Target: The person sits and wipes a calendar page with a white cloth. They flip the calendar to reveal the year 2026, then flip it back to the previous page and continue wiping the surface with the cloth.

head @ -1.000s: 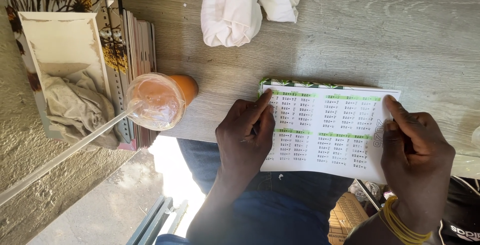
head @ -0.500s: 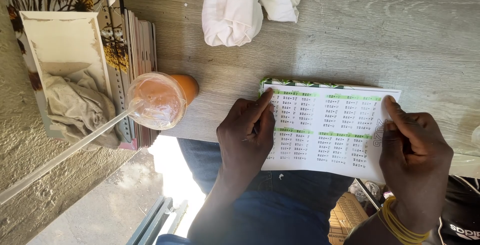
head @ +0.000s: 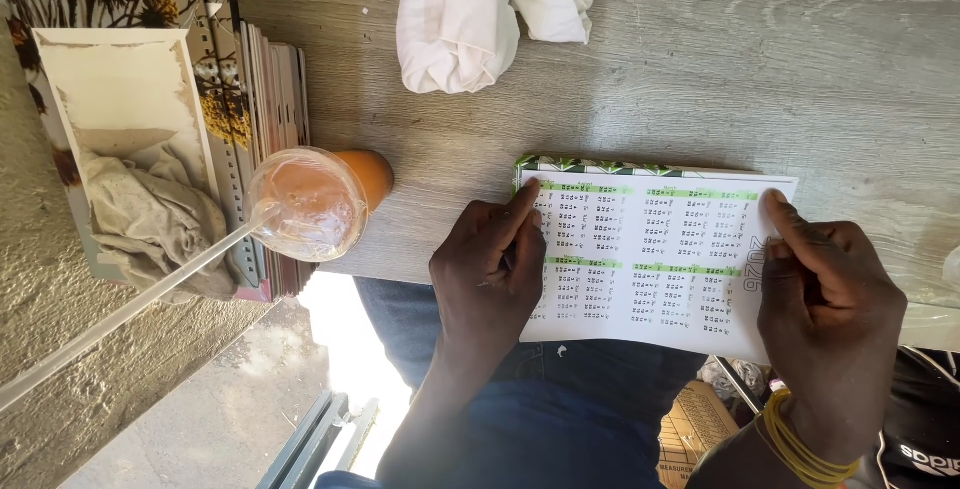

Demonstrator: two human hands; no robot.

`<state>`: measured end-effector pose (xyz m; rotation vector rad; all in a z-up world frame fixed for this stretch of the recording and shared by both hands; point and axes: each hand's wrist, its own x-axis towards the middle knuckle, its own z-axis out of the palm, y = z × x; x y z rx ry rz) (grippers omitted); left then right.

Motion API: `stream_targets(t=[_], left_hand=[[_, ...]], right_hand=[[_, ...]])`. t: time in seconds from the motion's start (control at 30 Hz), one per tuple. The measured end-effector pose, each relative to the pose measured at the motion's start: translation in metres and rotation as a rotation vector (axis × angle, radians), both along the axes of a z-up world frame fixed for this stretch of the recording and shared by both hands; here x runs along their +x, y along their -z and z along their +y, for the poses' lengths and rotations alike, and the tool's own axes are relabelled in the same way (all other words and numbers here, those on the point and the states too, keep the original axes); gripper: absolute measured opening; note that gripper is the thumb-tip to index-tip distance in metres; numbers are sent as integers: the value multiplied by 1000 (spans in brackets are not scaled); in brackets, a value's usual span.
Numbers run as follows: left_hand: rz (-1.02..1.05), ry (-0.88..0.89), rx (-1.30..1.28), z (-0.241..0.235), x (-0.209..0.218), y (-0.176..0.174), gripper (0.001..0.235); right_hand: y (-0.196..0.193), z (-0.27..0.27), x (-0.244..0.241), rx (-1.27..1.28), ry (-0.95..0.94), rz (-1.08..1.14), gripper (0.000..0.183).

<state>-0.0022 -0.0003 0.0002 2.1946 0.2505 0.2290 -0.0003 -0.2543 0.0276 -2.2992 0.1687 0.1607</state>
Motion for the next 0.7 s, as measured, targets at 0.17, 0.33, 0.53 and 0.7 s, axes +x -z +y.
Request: stream_targets(t=[0.17,0.33,0.53,0.7], left_hand=[[3,-5,-13,0,-1,2,36],[2,-13,-7,-1,0,2,35],[-21,-4,-7,0,0,3,36],[-13,-2,0,0,-1,4,35]], right_hand=[[3,-2,-1,18,-8,-16,39],[3,-1,-1,28,3,-21,37],[2,-1,-1,39,2,-17,38],[5,-1,-2,15,31,-2,37]])
